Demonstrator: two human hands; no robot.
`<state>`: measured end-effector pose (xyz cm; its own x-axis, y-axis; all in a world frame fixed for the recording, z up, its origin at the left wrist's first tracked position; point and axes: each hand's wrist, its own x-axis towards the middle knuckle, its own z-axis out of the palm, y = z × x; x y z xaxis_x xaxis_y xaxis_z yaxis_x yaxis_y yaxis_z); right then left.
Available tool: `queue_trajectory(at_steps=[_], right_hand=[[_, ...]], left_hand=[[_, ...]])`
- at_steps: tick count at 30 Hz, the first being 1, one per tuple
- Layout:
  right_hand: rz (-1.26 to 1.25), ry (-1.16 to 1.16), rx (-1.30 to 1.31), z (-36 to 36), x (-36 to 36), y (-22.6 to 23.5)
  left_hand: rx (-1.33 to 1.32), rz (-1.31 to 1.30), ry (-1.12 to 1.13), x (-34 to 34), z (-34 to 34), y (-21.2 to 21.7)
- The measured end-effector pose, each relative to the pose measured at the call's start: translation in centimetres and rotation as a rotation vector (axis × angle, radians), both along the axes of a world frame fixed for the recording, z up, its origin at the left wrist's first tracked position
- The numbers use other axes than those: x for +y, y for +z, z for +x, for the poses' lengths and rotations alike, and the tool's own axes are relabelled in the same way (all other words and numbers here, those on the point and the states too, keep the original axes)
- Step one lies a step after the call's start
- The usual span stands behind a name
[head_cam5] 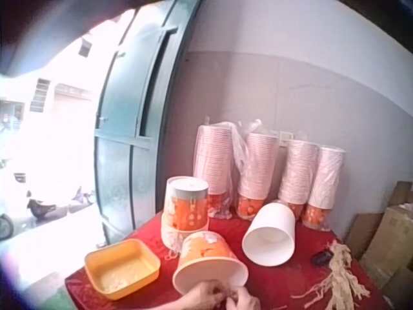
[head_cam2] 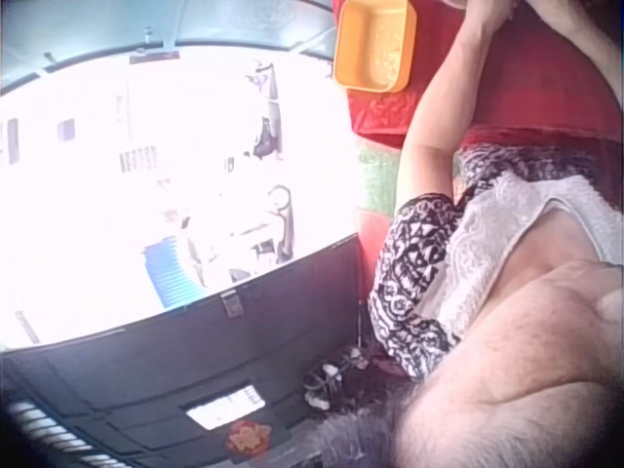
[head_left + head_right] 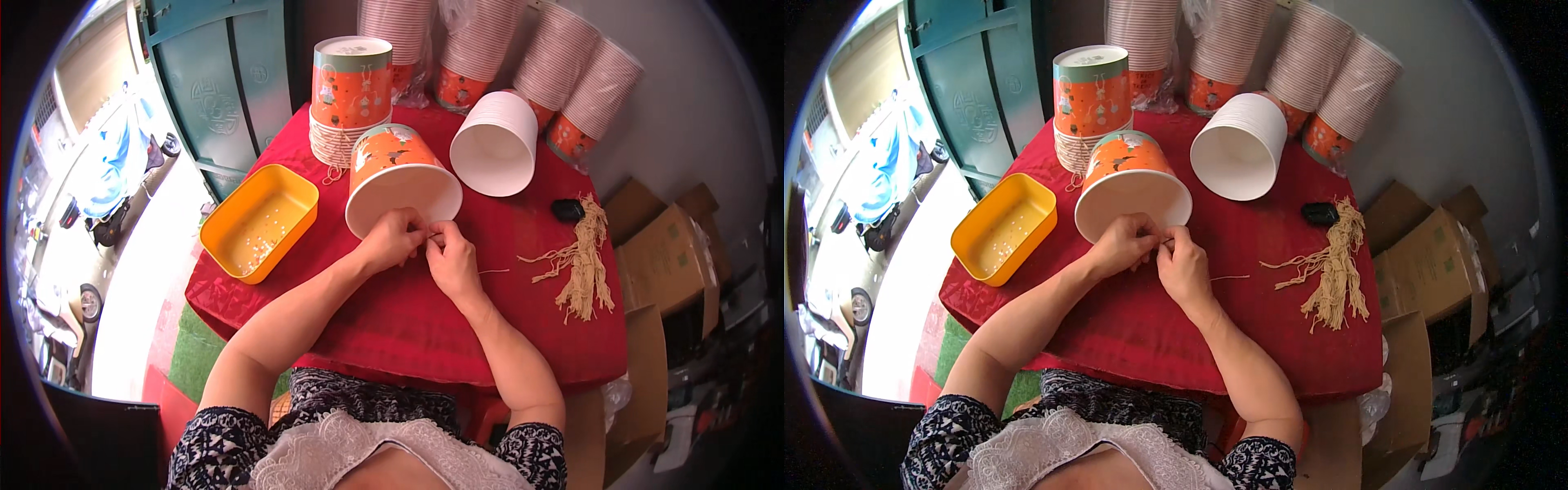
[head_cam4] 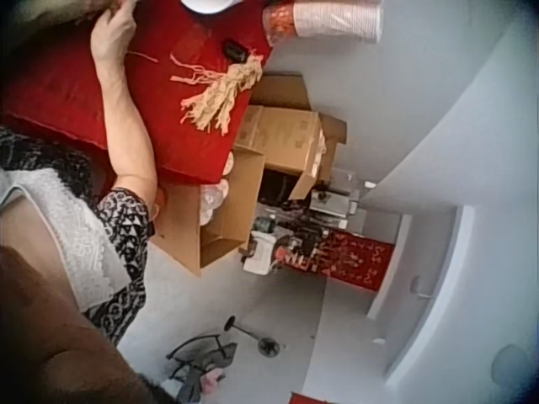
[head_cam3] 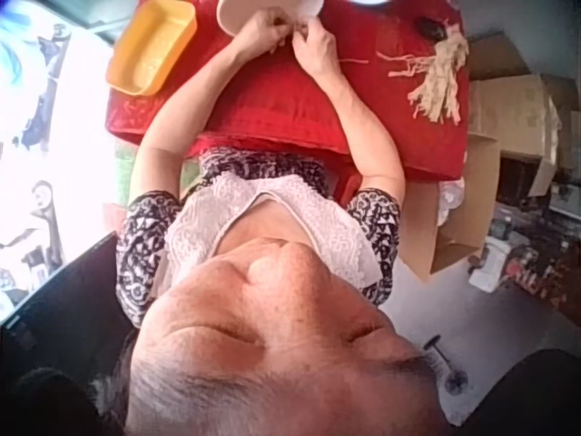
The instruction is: Attaching string handles to decorative paper buckets.
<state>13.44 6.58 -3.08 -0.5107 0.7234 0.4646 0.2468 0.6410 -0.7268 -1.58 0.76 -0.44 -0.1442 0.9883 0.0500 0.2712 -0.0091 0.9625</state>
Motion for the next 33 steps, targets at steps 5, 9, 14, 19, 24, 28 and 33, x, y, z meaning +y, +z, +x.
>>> queue_trajectory(at_steps=[5, 9, 14, 19, 24, 28, 33], right_hand=[[-0.045, -0.022, -0.05, -0.3, -0.3, 0.4], [-0.051, -0.042, -0.056, -0.6, -0.2, 0.2], [-0.01, -0.081, -0.079, -0.8, -0.1, 0.2], [-0.023, -0.093, -0.037, -0.9, 0.1, 0.1], [-0.013, -0.08, -0.028, -1.0, 0.2, 0.0], [-0.008, -0.091, -0.029, -1.0, 0.2, 0.0], [0.002, -0.095, -0.041, -1.0, 0.1, 0.1]], left_hand=[[-0.032, -0.012, 0.003, 0.1, -0.2, -0.3], [-0.06, 0.006, 0.013, 0.3, -0.1, -0.7], [-0.08, 0.036, 0.024, 0.3, 0.0, -0.6], [-0.102, 0.004, 0.043, 0.0, 0.2, 0.0], [0.157, 0.227, 0.128, 0.4, -0.5, -1.6], [0.423, 0.308, 0.134, 0.6, -0.6, -1.7], [0.426, 0.259, 0.114, 0.7, -0.7, -1.9]])
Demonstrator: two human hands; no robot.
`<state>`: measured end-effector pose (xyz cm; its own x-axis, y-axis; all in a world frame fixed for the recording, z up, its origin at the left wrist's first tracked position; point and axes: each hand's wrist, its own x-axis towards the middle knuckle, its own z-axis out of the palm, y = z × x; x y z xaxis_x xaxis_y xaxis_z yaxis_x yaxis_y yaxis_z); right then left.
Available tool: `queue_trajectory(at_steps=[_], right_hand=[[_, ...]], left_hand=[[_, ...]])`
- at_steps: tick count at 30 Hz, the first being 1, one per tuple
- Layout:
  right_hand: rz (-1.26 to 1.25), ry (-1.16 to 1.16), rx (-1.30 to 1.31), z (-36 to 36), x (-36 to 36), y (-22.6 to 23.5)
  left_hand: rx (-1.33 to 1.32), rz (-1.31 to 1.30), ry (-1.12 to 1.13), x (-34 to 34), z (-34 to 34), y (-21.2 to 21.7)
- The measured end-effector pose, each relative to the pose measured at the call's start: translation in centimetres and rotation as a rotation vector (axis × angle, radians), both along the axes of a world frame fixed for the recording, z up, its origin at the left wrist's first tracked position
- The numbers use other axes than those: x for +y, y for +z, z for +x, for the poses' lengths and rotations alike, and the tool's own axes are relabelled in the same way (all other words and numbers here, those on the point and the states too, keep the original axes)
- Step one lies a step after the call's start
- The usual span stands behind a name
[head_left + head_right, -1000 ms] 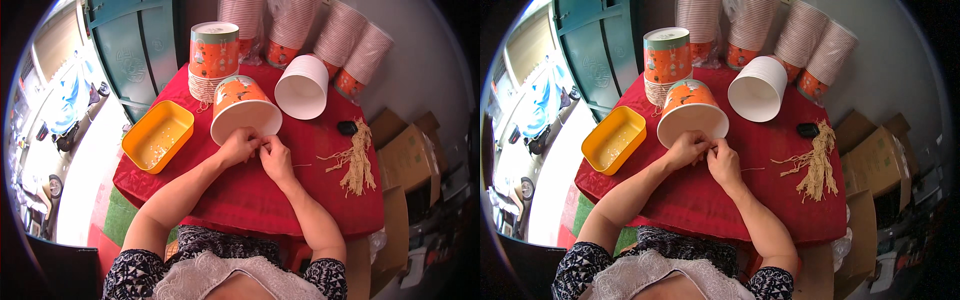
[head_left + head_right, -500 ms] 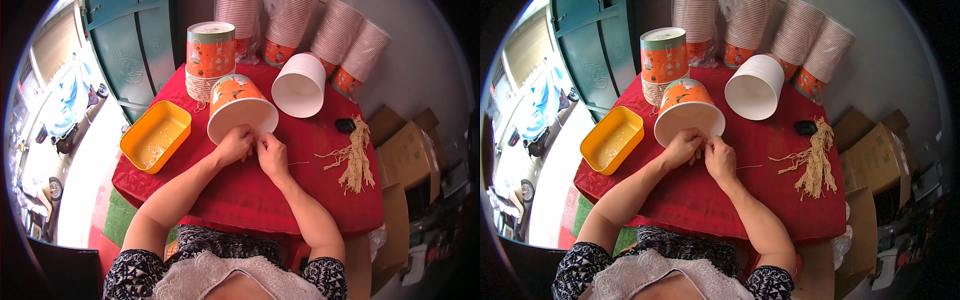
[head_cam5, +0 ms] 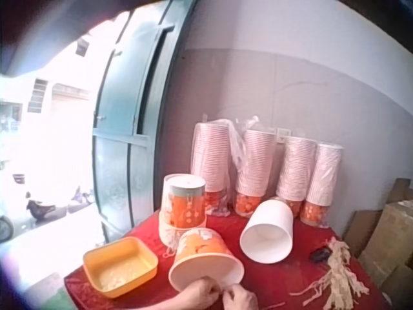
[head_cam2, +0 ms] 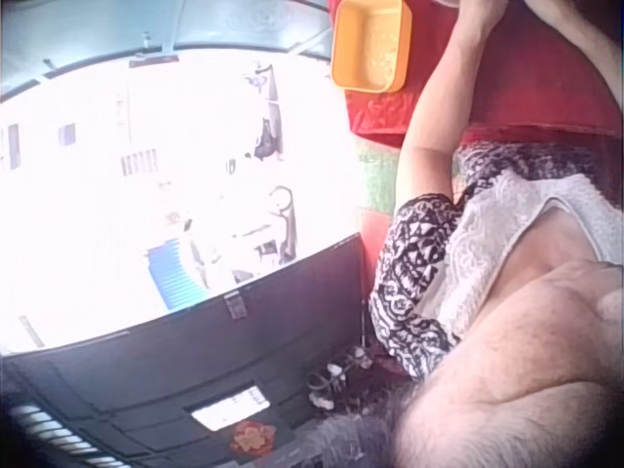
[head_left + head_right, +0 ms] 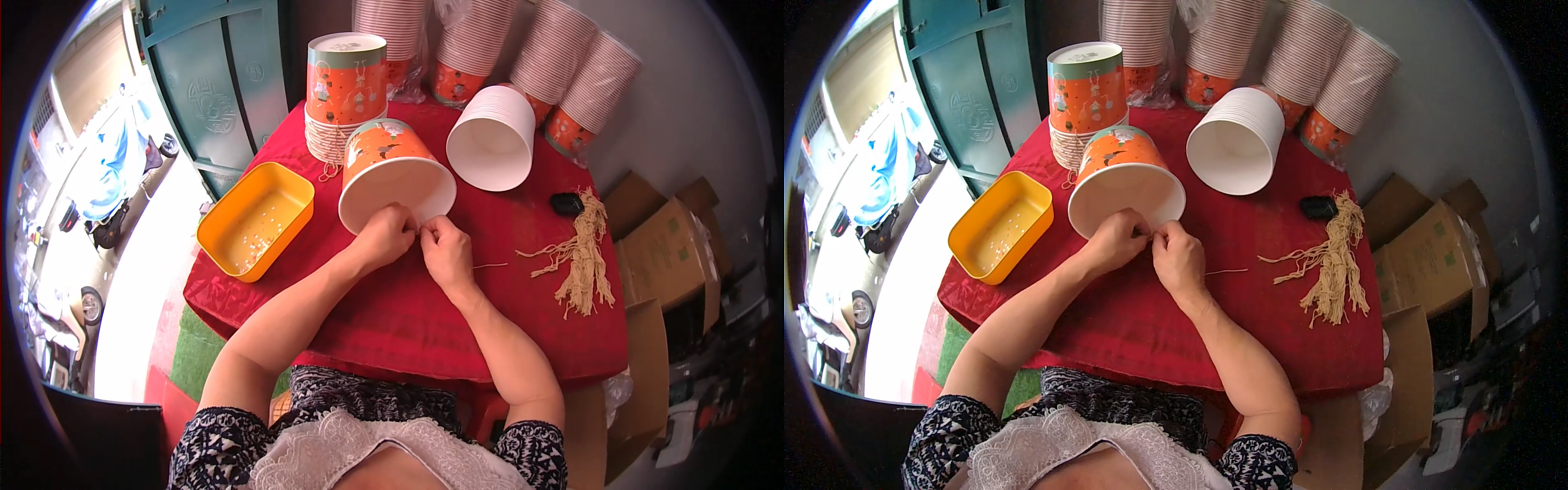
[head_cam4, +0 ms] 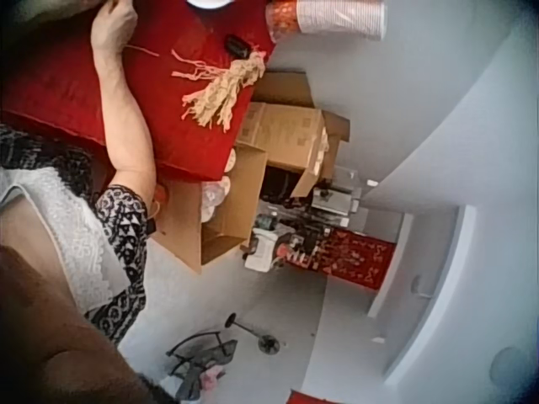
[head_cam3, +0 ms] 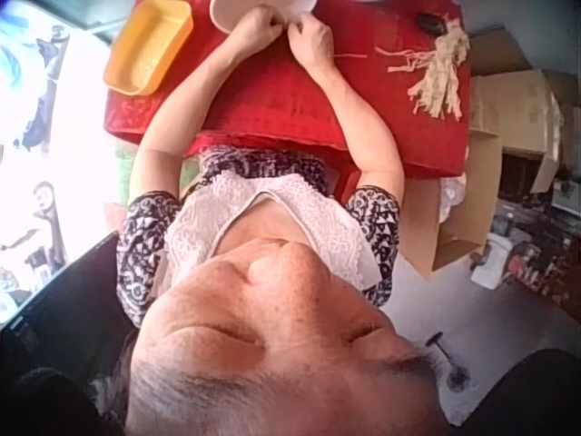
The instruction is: Attaching string handles to decorative paper buckets.
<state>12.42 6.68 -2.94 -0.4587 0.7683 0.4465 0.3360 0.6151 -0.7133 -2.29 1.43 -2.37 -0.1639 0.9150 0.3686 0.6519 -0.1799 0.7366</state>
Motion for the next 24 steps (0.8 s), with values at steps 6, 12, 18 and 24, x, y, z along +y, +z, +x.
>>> queue_trajectory(at_steps=[6, 12, 18, 24], right_hand=[[0.062, -0.022, -0.032, -0.1, -0.4, 0.2], [0.23, 0.021, -0.071, 0.1, -0.3, 0.0], [0.334, 0.045, -0.129, 0.3, -0.5, 0.0], [0.343, 0.046, -0.15, 0.3, -0.7, 0.1]], left_hand=[[-0.015, -0.016, -0.023, -0.1, -0.2, -0.1], [-0.011, -0.03, -0.025, -0.3, -0.1, 0.5], [-0.003, -0.063, -0.011, 0.0, -0.2, 0.1], [-0.025, 0.035, -0.025, 0.2, -0.4, -0.6]])
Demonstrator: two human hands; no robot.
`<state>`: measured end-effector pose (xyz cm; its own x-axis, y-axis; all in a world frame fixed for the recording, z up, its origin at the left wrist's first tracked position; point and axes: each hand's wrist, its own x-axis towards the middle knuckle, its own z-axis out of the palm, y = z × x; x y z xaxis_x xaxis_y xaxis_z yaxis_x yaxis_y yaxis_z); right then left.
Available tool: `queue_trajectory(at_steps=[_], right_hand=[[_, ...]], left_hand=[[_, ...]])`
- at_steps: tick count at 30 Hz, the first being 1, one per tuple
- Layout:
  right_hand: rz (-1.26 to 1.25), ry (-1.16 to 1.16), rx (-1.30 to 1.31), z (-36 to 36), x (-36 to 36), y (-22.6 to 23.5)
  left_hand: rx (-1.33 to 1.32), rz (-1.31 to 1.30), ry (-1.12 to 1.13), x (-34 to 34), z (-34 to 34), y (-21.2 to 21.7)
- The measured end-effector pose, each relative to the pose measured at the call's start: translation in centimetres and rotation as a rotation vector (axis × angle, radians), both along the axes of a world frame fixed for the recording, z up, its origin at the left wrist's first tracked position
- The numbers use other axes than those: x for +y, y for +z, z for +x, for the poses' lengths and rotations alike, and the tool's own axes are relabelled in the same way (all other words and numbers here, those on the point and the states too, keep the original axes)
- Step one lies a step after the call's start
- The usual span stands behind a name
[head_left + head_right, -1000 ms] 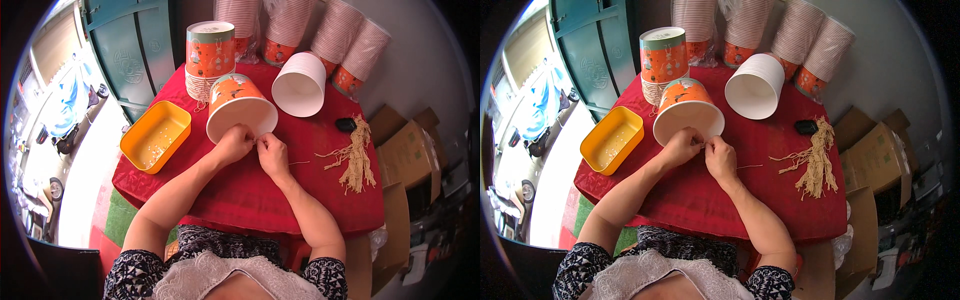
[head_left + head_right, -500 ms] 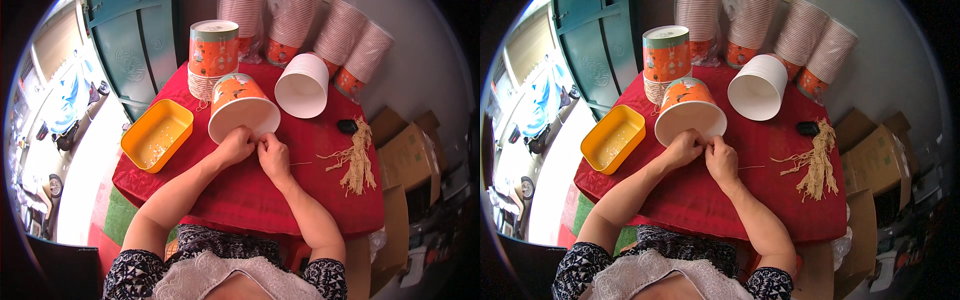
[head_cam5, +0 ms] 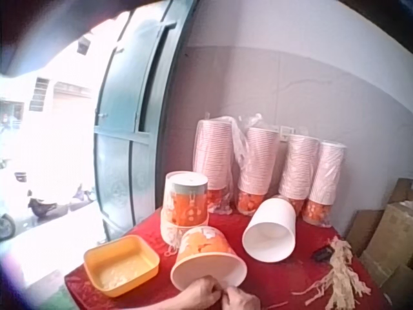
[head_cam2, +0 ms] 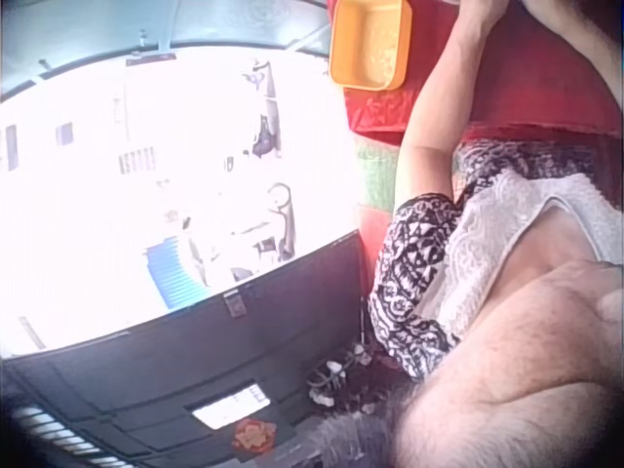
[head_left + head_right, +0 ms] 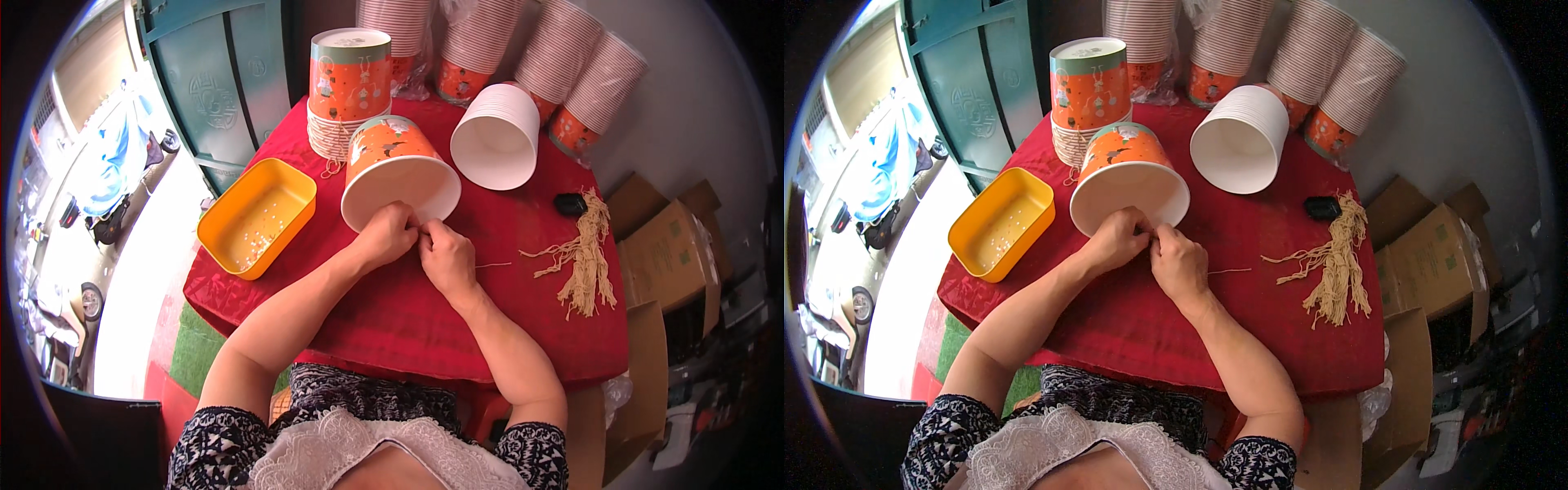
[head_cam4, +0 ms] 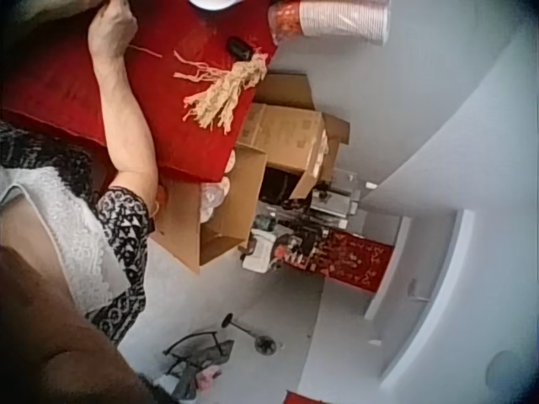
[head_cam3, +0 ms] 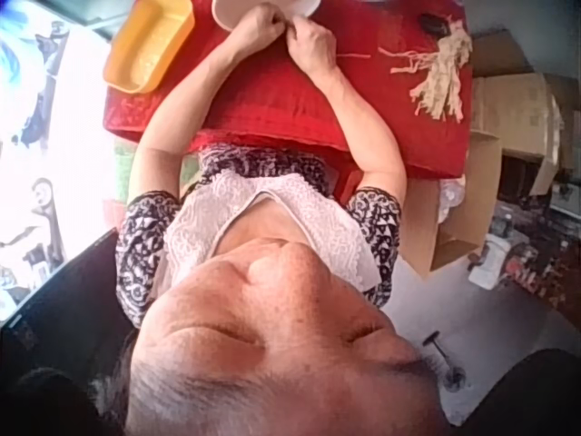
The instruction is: Attaching string handles to decorative paper buckets.
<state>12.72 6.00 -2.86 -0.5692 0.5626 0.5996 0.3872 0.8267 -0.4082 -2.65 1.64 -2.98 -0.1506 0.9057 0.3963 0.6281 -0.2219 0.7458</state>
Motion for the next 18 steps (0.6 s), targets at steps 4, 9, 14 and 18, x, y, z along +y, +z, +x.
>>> queue_trajectory(at_steps=[4, 9, 14, 18], right_hand=[[-0.059, 0.035, 0.069, 0.1, 0.7, -0.3], [-0.377, 0.08, 0.009, 0.5, 1.7, 0.3], [-0.566, 0.112, 0.046, 0.7, 2.4, -0.2], [-0.61, 0.103, 0.049, 0.6, 2.4, -0.1]], left_hand=[[-0.009, 0.004, 0.003, 0.1, -0.1, -0.4], [0.019, -0.021, 0.031, -0.3, 0.1, 0.3], [-0.04, -0.128, 0.058, -0.7, 0.4, 1.8], [-0.024, -0.169, 0.031, -0.8, 0.3, 2.1]])
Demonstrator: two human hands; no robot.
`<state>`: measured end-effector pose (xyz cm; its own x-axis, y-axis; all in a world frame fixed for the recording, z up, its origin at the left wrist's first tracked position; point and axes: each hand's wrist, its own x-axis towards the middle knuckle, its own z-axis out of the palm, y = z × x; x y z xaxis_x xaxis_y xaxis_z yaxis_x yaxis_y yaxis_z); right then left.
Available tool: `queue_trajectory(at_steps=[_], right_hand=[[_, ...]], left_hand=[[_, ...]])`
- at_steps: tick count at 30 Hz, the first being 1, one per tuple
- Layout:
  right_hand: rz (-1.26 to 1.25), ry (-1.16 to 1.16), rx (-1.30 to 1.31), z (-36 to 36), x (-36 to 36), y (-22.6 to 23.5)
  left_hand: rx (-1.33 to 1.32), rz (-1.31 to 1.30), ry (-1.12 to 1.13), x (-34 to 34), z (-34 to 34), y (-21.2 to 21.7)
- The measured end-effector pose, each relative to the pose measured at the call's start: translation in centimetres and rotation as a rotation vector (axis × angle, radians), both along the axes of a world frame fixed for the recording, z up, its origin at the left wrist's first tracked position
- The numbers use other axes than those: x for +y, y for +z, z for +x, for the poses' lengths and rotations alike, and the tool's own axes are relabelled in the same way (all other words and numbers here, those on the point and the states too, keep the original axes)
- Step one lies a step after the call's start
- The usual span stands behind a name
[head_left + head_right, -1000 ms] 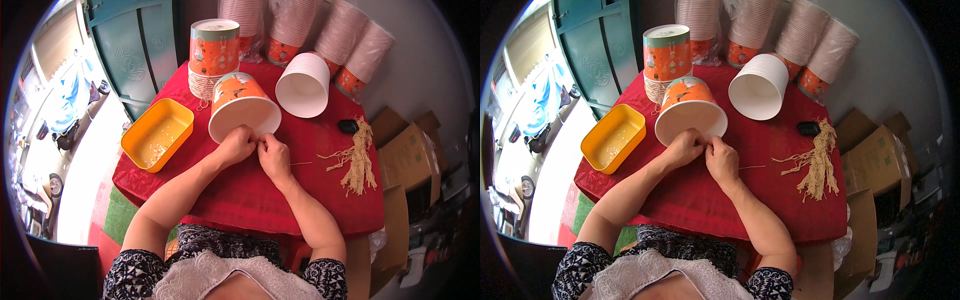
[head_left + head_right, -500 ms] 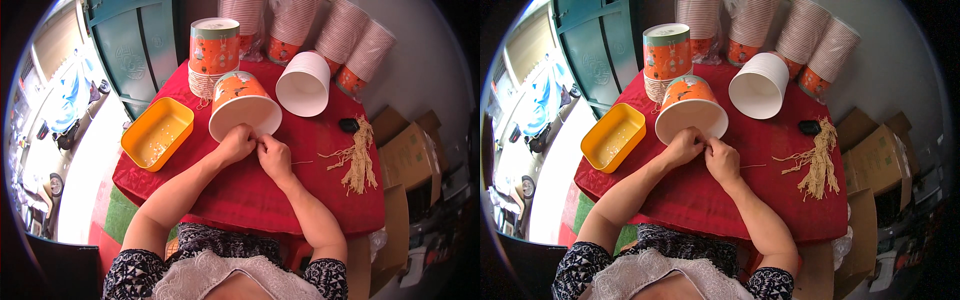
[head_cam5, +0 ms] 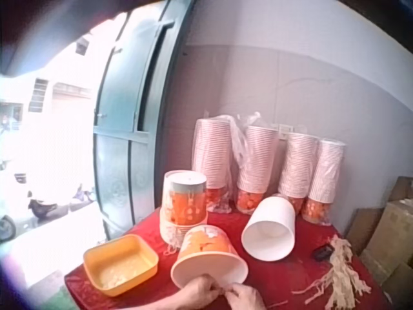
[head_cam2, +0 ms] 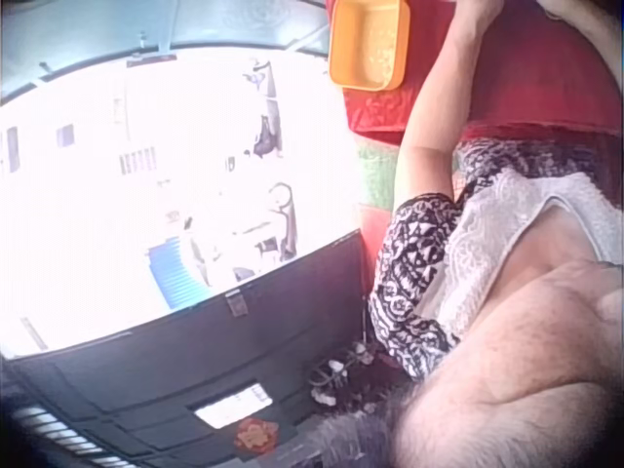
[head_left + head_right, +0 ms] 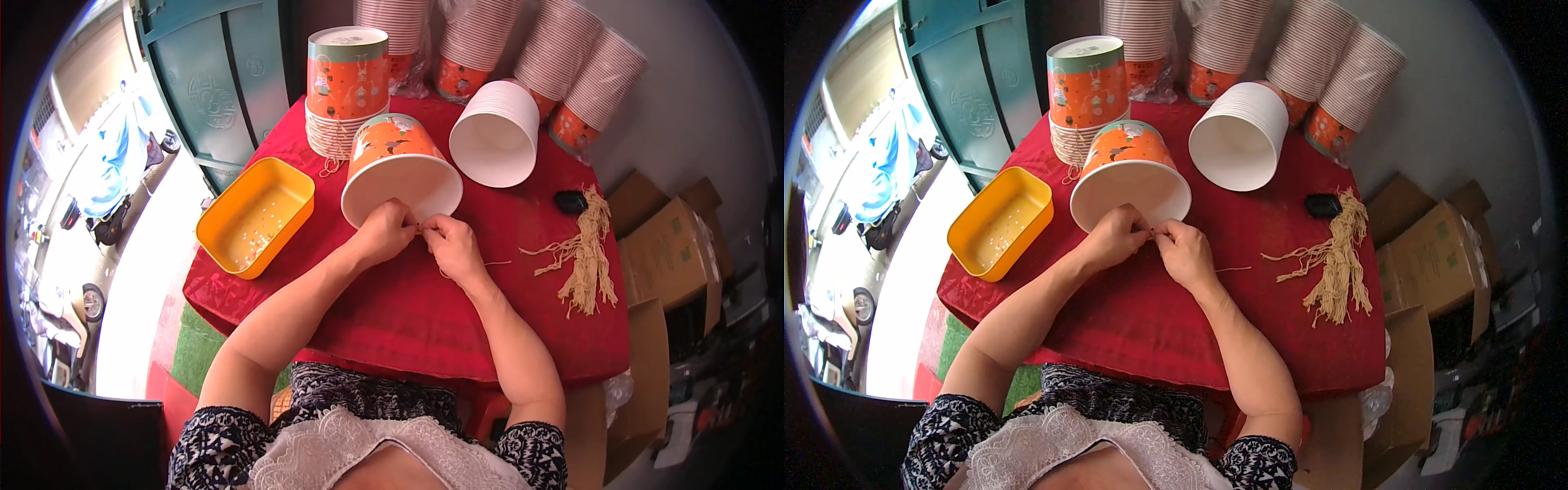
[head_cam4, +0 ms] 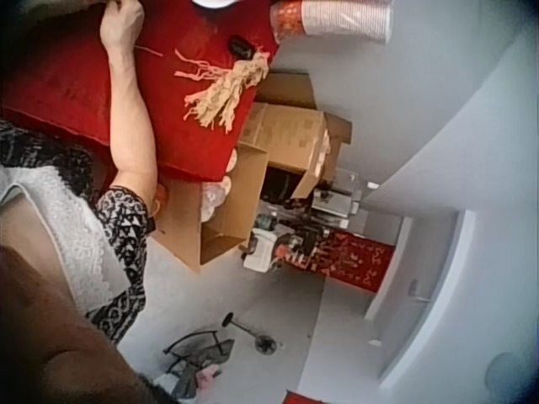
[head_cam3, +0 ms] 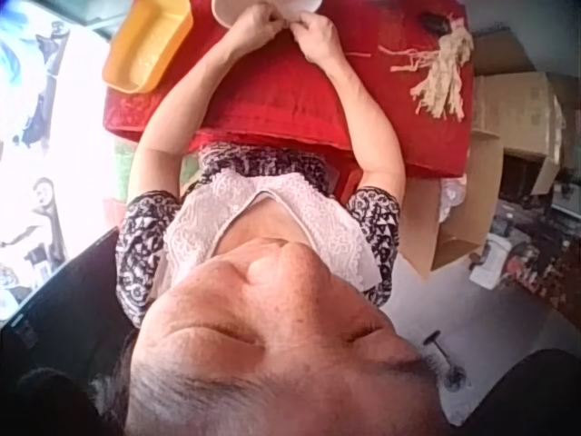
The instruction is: Attaching string handles to decorative paper buckets.
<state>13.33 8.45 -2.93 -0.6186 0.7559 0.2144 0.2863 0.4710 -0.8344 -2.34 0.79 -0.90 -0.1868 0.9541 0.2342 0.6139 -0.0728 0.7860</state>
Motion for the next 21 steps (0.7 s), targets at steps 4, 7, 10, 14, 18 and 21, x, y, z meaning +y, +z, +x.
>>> queue_trajectory(at_steps=[4, 7, 10, 14, 18, 21], right_hand=[[0.011, -0.025, -0.009, -0.1, -0.5, 0.4], [0.019, -0.04, -0.017, 0.0, -0.4, 0.2], [0.063, -0.04, -0.01, -0.2, -0.7, 0.4], [0.112, -0.029, 0.018, 0.1, -0.7, 0.5], [0.106, -0.042, -0.035, 0.9, -1.1, 1.5], [0.138, -0.065, -0.104, 1.1, -1.2, 1.8]], left_hand=[[0.03, 0.161, -0.031, 0.0, -0.2, -1.0], [-0.013, 0.124, -0.058, -0.2, 0.3, -0.1], [0.026, 0.204, -0.009, 0.0, 0.1, -1.1], [0.035, 0.195, -0.008, 0.2, 0.2, -1.0], [0.038, 0.129, 0.031, 0.5, 0.1, -1.2], [0.034, 0.103, 0.054, 0.6, 0.1, -1.1]])
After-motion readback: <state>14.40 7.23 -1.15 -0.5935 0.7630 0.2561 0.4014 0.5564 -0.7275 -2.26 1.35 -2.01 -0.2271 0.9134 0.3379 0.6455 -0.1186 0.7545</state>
